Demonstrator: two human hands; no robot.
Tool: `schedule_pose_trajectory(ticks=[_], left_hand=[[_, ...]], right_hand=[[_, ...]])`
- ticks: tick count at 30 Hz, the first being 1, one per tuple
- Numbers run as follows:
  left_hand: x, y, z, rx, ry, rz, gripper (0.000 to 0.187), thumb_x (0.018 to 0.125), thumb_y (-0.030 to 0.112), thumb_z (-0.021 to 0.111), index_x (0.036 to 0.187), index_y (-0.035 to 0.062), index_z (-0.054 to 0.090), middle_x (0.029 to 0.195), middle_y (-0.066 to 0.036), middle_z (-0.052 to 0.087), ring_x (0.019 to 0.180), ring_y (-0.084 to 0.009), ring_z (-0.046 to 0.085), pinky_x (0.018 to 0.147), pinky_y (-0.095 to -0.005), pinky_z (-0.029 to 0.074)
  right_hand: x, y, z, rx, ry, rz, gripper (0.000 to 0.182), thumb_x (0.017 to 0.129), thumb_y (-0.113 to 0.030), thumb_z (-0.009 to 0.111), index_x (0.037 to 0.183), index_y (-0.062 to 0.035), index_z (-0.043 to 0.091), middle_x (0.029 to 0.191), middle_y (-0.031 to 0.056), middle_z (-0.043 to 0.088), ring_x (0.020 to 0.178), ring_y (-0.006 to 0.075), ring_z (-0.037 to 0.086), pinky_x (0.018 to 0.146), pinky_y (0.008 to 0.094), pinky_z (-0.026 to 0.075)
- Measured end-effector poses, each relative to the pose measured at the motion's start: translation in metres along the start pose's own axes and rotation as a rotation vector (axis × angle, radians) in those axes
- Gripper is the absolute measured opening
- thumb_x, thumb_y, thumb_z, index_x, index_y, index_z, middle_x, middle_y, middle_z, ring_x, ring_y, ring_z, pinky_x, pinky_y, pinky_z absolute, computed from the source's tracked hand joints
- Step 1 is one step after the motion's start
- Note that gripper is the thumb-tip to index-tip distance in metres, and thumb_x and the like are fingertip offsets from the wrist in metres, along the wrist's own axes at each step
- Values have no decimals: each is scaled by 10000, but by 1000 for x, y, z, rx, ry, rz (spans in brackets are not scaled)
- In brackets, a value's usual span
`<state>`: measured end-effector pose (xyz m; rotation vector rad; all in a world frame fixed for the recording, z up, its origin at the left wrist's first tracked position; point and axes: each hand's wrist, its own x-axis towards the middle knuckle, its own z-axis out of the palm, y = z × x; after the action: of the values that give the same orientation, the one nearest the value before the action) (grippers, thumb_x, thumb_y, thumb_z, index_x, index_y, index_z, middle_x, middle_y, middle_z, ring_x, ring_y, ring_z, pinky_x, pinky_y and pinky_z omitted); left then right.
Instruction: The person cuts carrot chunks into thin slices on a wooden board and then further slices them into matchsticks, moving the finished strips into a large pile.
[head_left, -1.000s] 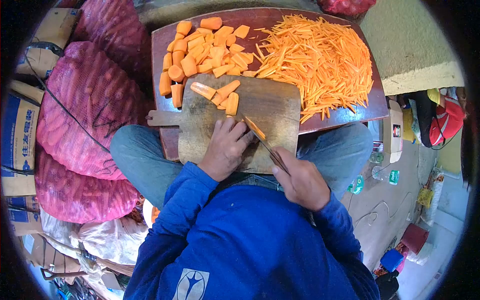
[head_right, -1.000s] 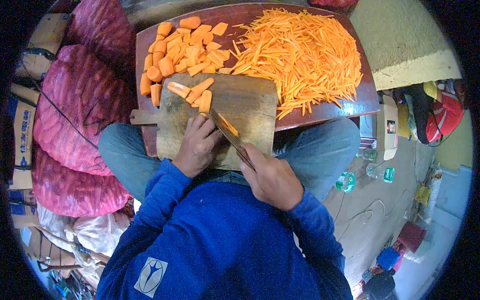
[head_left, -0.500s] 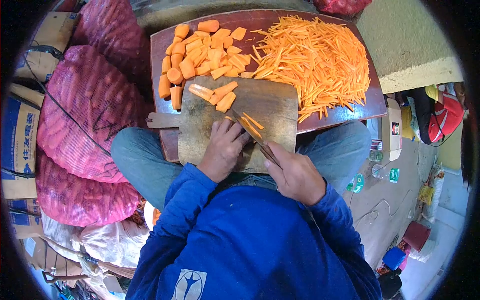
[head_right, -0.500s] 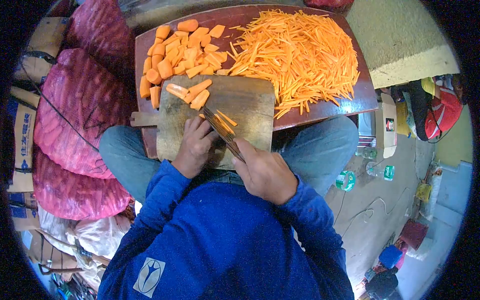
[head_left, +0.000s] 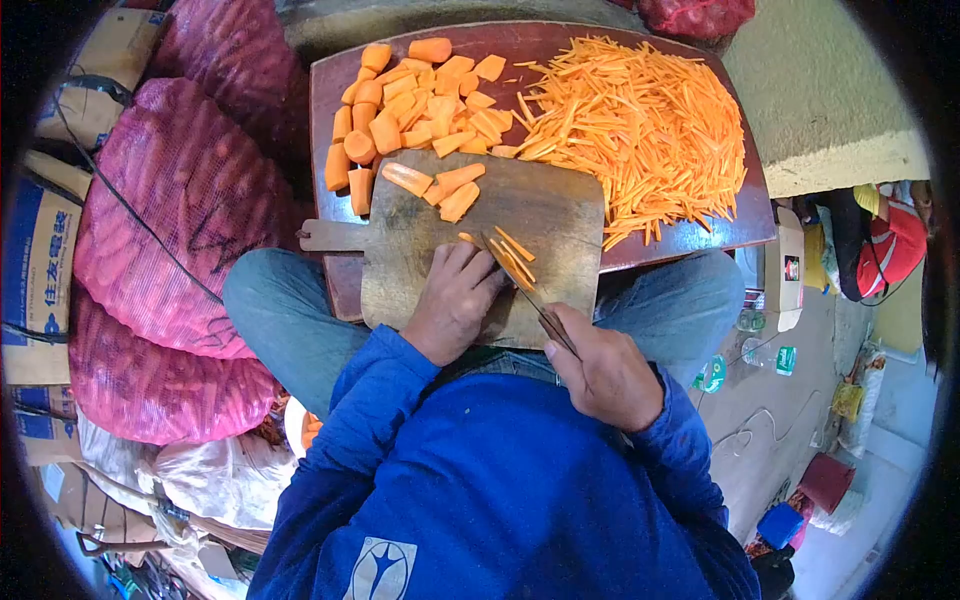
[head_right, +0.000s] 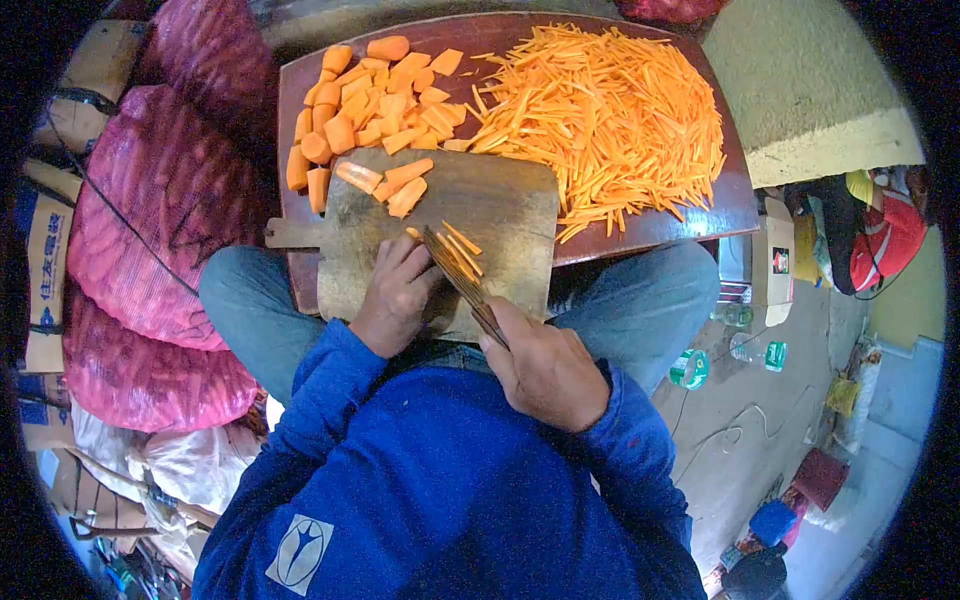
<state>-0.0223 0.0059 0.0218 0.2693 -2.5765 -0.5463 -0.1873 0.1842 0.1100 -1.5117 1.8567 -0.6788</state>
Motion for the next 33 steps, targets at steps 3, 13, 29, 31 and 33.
schedule_pose_trajectory(ticks=[3,13,29,31,33], left_hand=[[-1,0,2,-2,2,2,344,852,128,663,1160,-5,740,1110,-110,645,1070,-319,582,947,-457,459],[-2,0,1,1,0,15,322,851,121,674,1136,-13,738,1091,-111,651,1027,-311,589,928,-449,468],[1,0,2,38,64,32,294,842,117,675,1085,-31,748,1025,-106,645,997,-302,605,900,-447,486],[-3,-1,4,51,62,28,292,839,114,675,1080,-34,748,1021,-106,643,995,-302,605,895,-448,487],[-2,-2,4,21,47,34,295,836,111,674,1081,-36,747,1020,-114,641,1004,-306,606,899,-440,488]], right_hand=[[13,9,10,-14,98,-55,385,1030,-179,651,1355,-11,531,964,317,725,827,522,715,714,595,567],[11,6,10,24,57,-37,374,1026,-164,659,1337,2,534,927,289,724,809,509,715,710,597,569],[14,6,8,66,82,-69,345,1038,-174,645,1329,-9,557,887,296,717,813,519,713,723,602,561],[7,5,10,63,81,-64,340,1041,-177,640,1325,-10,557,889,296,717,819,518,713,723,604,558],[10,5,13,61,92,-51,335,1043,-180,635,1321,-11,558,890,295,717,824,518,713,723,605,555]])
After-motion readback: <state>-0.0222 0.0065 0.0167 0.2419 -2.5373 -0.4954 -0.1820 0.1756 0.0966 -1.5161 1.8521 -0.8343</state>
